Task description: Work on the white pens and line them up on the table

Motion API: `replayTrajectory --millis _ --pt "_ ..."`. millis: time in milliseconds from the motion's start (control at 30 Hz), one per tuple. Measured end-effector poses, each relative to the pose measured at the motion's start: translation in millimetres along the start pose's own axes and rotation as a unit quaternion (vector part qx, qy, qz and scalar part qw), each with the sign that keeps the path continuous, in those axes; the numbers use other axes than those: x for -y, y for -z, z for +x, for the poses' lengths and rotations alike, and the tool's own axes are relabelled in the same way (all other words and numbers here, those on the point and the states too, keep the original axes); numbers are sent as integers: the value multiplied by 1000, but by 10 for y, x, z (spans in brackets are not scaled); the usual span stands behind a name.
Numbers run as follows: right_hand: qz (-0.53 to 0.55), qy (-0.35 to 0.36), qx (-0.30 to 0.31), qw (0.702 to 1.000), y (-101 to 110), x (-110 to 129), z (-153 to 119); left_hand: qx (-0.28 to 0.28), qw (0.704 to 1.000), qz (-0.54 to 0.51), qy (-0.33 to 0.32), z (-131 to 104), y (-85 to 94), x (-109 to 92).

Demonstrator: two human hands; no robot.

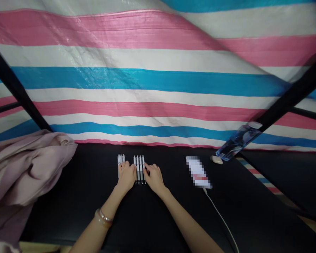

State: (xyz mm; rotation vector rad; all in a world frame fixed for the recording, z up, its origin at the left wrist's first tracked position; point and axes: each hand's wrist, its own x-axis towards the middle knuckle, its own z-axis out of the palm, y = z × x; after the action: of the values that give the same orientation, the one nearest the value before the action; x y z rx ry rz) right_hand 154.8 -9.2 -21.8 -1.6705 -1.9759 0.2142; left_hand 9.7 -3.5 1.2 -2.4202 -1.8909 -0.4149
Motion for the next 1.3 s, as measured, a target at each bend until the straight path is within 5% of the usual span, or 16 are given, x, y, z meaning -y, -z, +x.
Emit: replayTrajectory --millis 1300 --pt "29 -2 0 1000 42 25 5 7 1000 -19 -7 4 35 30"
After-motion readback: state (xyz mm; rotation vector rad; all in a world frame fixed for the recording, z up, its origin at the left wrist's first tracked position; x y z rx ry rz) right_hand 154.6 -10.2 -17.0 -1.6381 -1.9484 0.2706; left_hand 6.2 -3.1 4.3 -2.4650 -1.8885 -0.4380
